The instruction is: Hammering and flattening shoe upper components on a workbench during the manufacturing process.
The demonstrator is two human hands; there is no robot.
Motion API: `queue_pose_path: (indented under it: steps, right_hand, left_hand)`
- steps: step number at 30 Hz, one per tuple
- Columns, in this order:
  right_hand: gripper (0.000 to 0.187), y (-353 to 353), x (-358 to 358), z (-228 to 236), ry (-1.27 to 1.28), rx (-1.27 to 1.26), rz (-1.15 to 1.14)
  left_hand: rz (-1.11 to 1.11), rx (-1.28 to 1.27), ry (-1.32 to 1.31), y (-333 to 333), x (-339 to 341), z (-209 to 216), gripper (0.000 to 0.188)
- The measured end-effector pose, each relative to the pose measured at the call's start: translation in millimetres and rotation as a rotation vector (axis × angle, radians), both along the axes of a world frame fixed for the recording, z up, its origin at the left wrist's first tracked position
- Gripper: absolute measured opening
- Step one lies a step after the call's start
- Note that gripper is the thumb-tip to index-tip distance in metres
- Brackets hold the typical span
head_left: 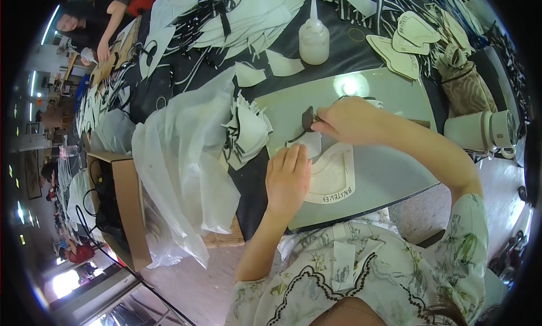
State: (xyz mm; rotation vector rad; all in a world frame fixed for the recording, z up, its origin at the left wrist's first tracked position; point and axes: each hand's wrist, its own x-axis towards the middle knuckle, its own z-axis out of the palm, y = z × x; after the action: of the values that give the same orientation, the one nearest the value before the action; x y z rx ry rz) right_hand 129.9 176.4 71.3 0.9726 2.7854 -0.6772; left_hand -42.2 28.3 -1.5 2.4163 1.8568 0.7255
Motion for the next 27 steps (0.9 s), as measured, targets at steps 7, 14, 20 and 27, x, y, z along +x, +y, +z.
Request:
queue_pose_path:
  steps: [7,14,20,27]
  right_hand:
    - [0.037,3.0,5.4,-3.4,0.060,0.047,-0.018]
    - [0.040,4.9,7.3,-10.9,0.004,-0.051,-0.082]
    - [0.039,2.4,21.4,-19.7,0.224,-0.072,-0.318]
    - [0.042,-15.7,67.2,-8.0,0.709,-0.318,-0.590]
  left_hand:
    - [-0.002,0.010,-0.015,1.5,0.8,1.2,0.034]
    - [0.059,0.011,-0.148,9.1,-7.2,5.8,0.039]
    - [0.134,-0.138,-0.206,27.1,-17.0,17.7,0.035]
    - [0.264,-0.287,-0.800,36.8,-50.9,25.8,0.017]
